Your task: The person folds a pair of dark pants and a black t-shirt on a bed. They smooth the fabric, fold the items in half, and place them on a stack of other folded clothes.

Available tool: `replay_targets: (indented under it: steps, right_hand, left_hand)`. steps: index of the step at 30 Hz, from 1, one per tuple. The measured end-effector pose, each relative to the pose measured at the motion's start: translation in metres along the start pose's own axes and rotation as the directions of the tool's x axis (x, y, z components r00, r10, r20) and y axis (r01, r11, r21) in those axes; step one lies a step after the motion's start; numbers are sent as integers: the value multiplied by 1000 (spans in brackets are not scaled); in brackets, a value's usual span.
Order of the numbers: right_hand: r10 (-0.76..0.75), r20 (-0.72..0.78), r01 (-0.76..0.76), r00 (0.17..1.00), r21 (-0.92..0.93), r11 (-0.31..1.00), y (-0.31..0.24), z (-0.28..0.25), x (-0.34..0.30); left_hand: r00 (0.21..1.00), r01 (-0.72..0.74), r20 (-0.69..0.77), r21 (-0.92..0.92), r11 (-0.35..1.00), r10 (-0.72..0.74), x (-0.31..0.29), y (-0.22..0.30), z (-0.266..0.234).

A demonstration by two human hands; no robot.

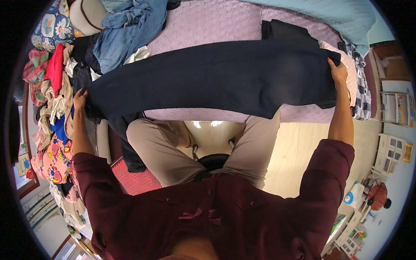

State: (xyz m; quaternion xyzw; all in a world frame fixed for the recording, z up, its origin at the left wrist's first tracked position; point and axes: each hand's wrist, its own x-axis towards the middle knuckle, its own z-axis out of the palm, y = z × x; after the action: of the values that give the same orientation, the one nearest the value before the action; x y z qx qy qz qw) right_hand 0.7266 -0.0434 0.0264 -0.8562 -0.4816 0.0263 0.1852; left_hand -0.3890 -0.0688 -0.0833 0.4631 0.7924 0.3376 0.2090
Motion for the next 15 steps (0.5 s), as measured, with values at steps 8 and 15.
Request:
replay_targets:
  steps: [8, 15]
  right_hand:
    - [-433, -354, 151, 829, -604, 783, -31, 6, -40]
    - [-633, 63, 586, 771, 319, 745, -113, 44, -275]
  left_hand:
    - [990, -139, 35, 369, 919, 135, -5, -8, 20]
    - [715, -598, -23, 498, 628, 699, -151, 166, 104]
